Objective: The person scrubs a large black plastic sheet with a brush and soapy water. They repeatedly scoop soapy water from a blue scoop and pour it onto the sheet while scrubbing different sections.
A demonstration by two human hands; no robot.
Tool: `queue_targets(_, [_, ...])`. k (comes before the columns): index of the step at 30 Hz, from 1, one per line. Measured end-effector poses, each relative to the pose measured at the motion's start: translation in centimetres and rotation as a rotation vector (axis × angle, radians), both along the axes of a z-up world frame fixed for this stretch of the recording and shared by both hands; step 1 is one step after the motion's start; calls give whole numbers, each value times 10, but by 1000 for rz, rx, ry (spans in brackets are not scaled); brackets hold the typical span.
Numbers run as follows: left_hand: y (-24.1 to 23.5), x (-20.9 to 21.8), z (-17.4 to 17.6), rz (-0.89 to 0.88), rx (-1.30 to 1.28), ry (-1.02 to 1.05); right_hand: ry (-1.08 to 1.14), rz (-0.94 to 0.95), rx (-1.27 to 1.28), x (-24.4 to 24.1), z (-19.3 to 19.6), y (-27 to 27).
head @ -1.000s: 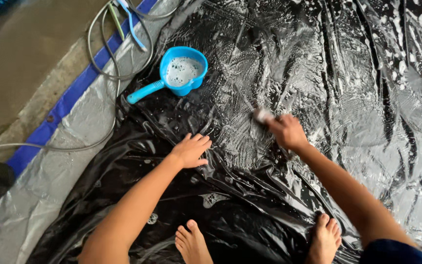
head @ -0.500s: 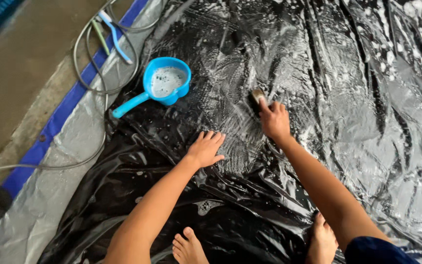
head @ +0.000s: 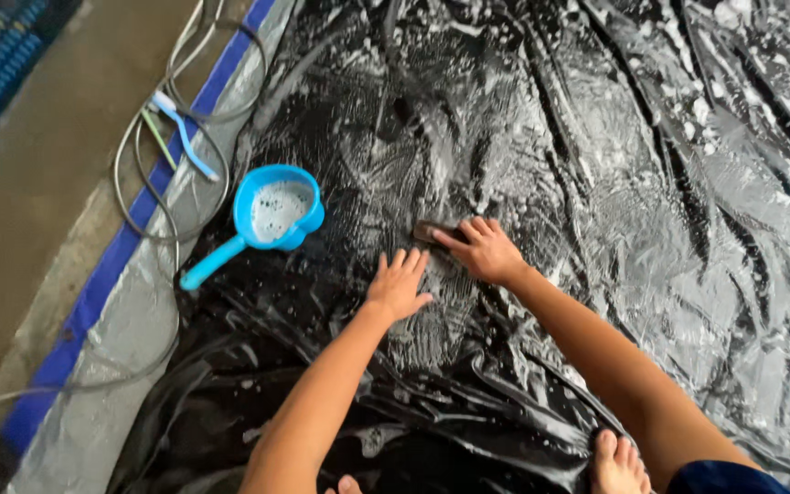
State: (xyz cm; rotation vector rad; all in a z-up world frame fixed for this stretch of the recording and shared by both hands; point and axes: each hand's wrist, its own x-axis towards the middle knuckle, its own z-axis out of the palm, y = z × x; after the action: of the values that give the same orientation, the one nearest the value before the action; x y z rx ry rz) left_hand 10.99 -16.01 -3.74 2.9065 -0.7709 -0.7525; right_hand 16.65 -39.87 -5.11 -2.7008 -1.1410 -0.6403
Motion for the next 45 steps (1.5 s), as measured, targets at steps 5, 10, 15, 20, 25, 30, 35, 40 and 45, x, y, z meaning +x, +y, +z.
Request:
queue_targets(5, [-1, 11, 0, -41, 73, 52, -80, -402, 111, 57, 2, -6])
queue_targets(10, [3, 9, -3, -27, 83, 51, 107, 180, 151, 52, 11, 29])
queue_targets(15, [10, -16, 3, -32, -29, -74, 137, -586, 163, 42, 6, 53])
queue_targets(20, [45, -45, -5, -122, -5, -78, 83, 28, 146, -6, 3, 96])
queue_targets(25, [99, -76, -7, -73, -63, -92, 124, -143, 39, -19, -7, 125])
queue_targets(30, [158, -96, -8, -70, -97, -313, 98, 332, 106, -70, -9, 168])
queue_targets(35, [200, -106, -3, 65, -139, -349, 23, 34, 154, -43, -13, 186])
queue_targets(40, [217, -111, 0, 57, -100, -419, 3, 415, 107, -58, 0, 201])
queue_targets(45, [222, -112, 2, 183, -78, -384, 30, 113, 98, -50, 1, 208])
